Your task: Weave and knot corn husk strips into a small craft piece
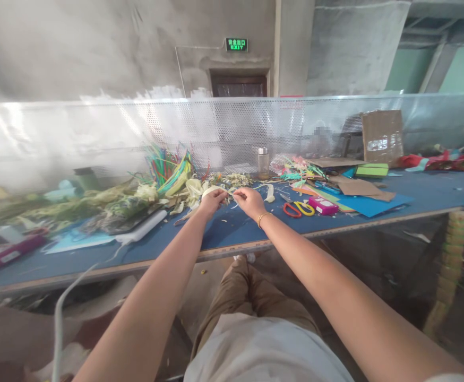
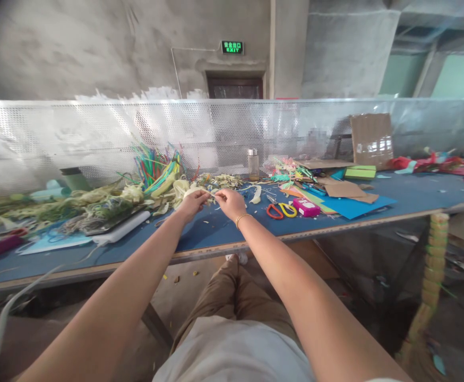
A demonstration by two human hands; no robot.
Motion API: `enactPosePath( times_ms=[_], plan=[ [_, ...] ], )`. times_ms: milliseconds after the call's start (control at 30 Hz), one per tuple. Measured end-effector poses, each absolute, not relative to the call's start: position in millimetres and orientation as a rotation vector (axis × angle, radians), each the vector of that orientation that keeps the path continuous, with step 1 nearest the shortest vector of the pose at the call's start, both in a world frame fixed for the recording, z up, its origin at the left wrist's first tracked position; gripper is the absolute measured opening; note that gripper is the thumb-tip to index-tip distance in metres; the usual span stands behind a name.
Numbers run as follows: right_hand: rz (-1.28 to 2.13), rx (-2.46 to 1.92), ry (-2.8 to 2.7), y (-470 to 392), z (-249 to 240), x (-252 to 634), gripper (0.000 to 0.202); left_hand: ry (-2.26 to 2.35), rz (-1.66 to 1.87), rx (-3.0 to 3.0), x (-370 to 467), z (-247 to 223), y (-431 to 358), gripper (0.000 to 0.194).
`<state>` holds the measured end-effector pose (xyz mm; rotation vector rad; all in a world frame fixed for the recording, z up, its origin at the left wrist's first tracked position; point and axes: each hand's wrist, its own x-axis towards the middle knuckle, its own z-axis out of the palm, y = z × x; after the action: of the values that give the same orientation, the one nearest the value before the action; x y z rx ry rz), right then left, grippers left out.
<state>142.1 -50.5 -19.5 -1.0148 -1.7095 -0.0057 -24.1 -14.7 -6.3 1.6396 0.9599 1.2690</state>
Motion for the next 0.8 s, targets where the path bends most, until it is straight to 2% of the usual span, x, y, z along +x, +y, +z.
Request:
enactPosePath(
  times_ms=[300,533,800],
  plan=[
    [-0.028,-1.056,-1.697,-52.1,-17.1,144.5,0.017,0.960,1.281,1.608,-23.2,-5.8,-15.3,0.018],
    [-0.154,-1.287,-1.739,-56.2,-13.4,142.4,0.050,0.939,1.303,1.597,-23.1,-6.4,-11.8,0.020],
    [-0.076,-1.262,-1.791,-58.9,-13.9,142.5,0.035,0.977,1.334,1.573,-23.7,-6.2,-10.5,0.028]
  ],
)
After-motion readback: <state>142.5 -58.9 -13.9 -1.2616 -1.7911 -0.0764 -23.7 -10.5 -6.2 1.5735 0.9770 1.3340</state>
